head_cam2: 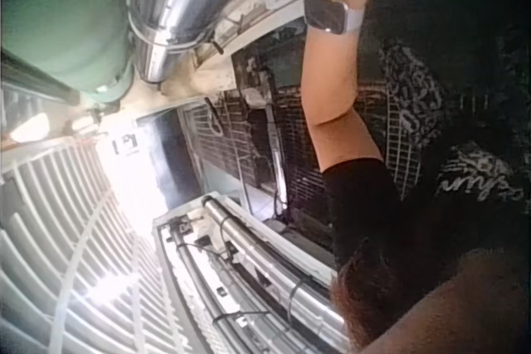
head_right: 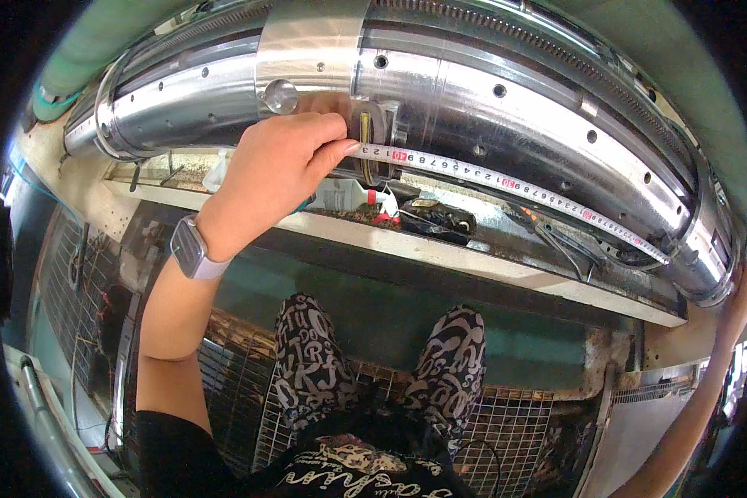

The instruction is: The person measures a large cylindrical metal component using a tape measure and a pen. They mark specific points on the component and use a hex key to adjust a bolt on the machinery.

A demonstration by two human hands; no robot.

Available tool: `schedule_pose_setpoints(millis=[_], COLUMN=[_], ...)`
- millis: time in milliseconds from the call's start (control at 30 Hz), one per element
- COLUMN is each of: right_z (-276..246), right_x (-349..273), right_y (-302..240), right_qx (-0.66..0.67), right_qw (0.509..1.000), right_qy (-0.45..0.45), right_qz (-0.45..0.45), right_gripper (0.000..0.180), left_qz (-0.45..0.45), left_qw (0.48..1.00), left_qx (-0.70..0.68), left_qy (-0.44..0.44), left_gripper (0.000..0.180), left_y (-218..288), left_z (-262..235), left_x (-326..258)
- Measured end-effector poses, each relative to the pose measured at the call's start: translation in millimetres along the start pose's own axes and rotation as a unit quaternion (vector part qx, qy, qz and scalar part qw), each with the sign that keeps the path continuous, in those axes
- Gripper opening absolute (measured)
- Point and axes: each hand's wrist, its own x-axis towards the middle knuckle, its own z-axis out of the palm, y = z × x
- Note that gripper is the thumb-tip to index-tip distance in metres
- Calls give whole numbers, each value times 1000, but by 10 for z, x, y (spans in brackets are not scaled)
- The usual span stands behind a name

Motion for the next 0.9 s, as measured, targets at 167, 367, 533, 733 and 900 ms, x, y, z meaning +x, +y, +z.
schedule_pose_setpoints(millis=[167, 367, 533, 733, 900], right_z=[-89, 854, 2099, 2577, 2420], right_x=[-673, -637, -684, -577, -757], right_y=[-2008, -4209, -4533, -5299, -5122], right_qx=[193, 198, 230, 260, 300], right_qw=[974, 912, 921, 917, 919], right_qy=[-107, -175, -179, -142, -129], right_qz=[41, -313, -257, -268, -220], right_gripper=[22, 14, 18, 16, 17], left_qz=[-2, -25, -6, -36, 11], left_qw=[1000, 1000, 999, 999, 997], left_qx=[2, -6, -42, -34, -54], left_qy=[-4, 2, 21, 20, -47], left_gripper=[16, 19, 13, 11, 16], left_y=[21, -33, 146, 96, 13], left_z=[-55, -44, 84, 92, 265], left_x=[-30, -90, 95, -70, -353])
